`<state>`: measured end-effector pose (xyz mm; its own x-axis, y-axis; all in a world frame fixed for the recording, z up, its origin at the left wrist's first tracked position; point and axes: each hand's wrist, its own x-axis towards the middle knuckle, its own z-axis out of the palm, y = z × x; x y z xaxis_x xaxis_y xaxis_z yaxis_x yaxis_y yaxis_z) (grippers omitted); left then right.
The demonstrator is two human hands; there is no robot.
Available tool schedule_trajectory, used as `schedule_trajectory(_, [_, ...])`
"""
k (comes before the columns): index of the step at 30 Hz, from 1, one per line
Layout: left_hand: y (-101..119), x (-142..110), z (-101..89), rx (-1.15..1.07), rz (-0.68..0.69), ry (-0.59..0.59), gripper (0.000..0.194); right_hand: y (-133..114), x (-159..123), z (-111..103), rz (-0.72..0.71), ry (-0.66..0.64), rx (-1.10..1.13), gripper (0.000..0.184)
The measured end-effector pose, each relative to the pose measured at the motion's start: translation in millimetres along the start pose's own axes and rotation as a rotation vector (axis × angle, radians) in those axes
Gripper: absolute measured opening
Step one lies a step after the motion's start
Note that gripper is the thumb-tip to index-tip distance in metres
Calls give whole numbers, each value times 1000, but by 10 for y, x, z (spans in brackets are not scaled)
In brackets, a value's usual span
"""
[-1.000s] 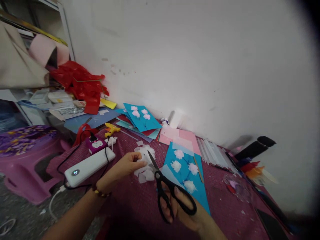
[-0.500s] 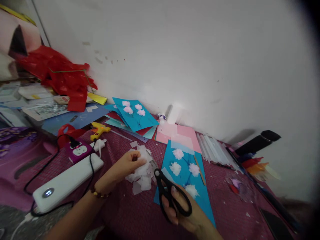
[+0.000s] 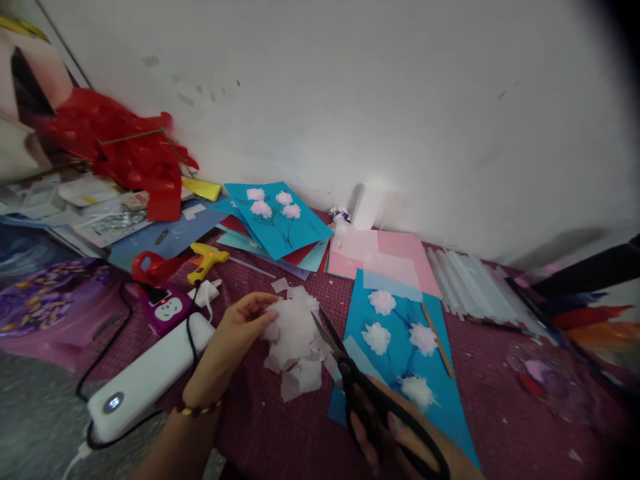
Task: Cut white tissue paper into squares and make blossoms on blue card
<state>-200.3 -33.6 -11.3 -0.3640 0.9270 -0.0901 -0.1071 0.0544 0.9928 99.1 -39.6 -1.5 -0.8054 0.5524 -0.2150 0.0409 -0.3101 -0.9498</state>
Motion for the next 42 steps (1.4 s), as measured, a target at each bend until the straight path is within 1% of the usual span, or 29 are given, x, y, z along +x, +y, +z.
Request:
schedule_trajectory(2, [-20,-5,-3,67,132,101,29,-67,-5,-1,16,-35,-54,48])
schedule_trajectory(5, [-39,-43,-2,207,310,229,29,-92,4,25,80,-58,-25,48])
schedule_trajectory(6, [-43,-59,-1,224,333,248,30,-84,6,39,104,-59,-6,48])
schedule_trajectory(8, [-46,-84,-1,183,313,243,32,-62,3,76,123,-40,16,49])
schedule_trajectory(12, [-31,-85,-2,-43,173,172,35,-30,-7,132,123,0,35,48])
schedule_trajectory(14, [-13,-81,10,-112,97,122,34,-8,4,132,126,-11,38,48])
schedule_trajectory(18, [25,-109,70,-109,-98,-36,40,63,64,106,70,-122,50,55])
schedule_trajectory(20, [32,-131,105,-77,-147,-92,43,83,88,111,40,-143,51,54])
schedule_trajectory(22, [25,-146,130,-45,-161,-128,45,79,100,136,27,-129,45,51])
schedule_trajectory(25, [-6,-147,146,-17,-143,-160,45,64,105,186,20,-81,57,49])
schedule_trajectory(28, [-28,-146,150,8,-118,-166,44,91,114,221,15,-57,89,48])
schedule_trajectory(31, [-22,-157,160,20,-127,-180,45,154,130,235,8,-24,114,48])
schedule_trajectory(33, [-14,-165,168,11,-124,-211,47,188,140,240,7,-9,140,48])
schedule_trajectory(37, [-16,-170,168,4,-92,-294,53,216,144,251,7,-36,191,48])
schedule_trajectory(40, [-19,-179,164,9,-135,-363,57,224,138,264,0,-9,205,48])
schedule_trajectory(42, [-16,-190,161,8,-150,-384,57,229,134,273,12,14,222,48])
